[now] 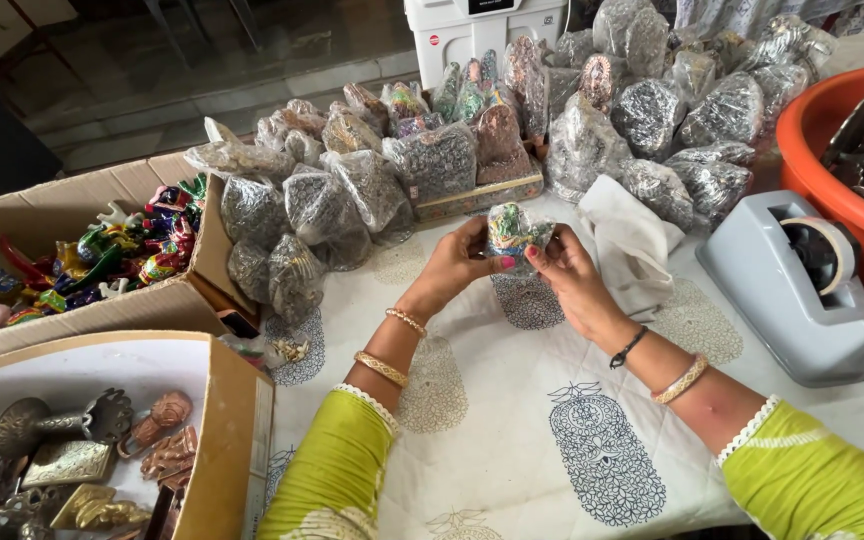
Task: The person wraps small decorative figurines in bubble wrap at a work table, folding the plastic around each item and sealing the wrap, then sets the wrapped pieces with a pile of similarly wrapped figurines. They take new items from a box and use a tape dispenser on the table.
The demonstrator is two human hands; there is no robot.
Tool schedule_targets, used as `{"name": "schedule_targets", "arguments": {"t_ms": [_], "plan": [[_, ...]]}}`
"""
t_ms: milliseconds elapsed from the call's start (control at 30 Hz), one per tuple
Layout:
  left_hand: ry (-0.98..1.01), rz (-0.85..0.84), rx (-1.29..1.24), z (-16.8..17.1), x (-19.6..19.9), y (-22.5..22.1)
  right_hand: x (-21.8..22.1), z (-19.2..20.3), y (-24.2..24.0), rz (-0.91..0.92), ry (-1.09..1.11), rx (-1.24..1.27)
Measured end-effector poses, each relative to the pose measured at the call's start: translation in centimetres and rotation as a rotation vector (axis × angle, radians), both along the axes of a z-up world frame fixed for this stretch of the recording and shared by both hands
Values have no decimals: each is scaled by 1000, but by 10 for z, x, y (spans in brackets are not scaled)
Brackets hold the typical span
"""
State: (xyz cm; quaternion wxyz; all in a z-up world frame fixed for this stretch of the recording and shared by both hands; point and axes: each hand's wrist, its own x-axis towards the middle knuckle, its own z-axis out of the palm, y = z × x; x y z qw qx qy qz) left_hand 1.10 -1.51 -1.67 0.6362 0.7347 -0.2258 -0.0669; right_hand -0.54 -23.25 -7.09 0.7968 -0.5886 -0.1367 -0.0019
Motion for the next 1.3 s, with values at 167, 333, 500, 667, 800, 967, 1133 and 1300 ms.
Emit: {"name": "schedule_targets", "arguments": {"t_ms": [167, 333, 500, 667, 800, 967, 1133, 1300], "plan": [[-9, 11, -74, -6, 3, 0, -9, 25, 6, 123, -73, -68], [-32, 2, -118, 1, -6, -1, -3, 13, 0, 109, -100, -81], [2, -26, -170, -5, -4, 0, -4, 14, 1, 125, -77, -67], [-7, -13, -157, -5, -5, 0, -1, 9, 0, 123, -69, -55], [-2, 30, -105, -1, -6, 0, -4, 14, 1, 147, -46, -28], [-5, 35, -106, -2, -1, 1, -4, 14, 5, 151, 70, -27], [29, 17, -140, -2, 1, 9, -11, 13, 15, 155, 82, -163], [68, 125, -45, 11, 1, 16, -13, 20, 13, 42, 203, -50]]}}
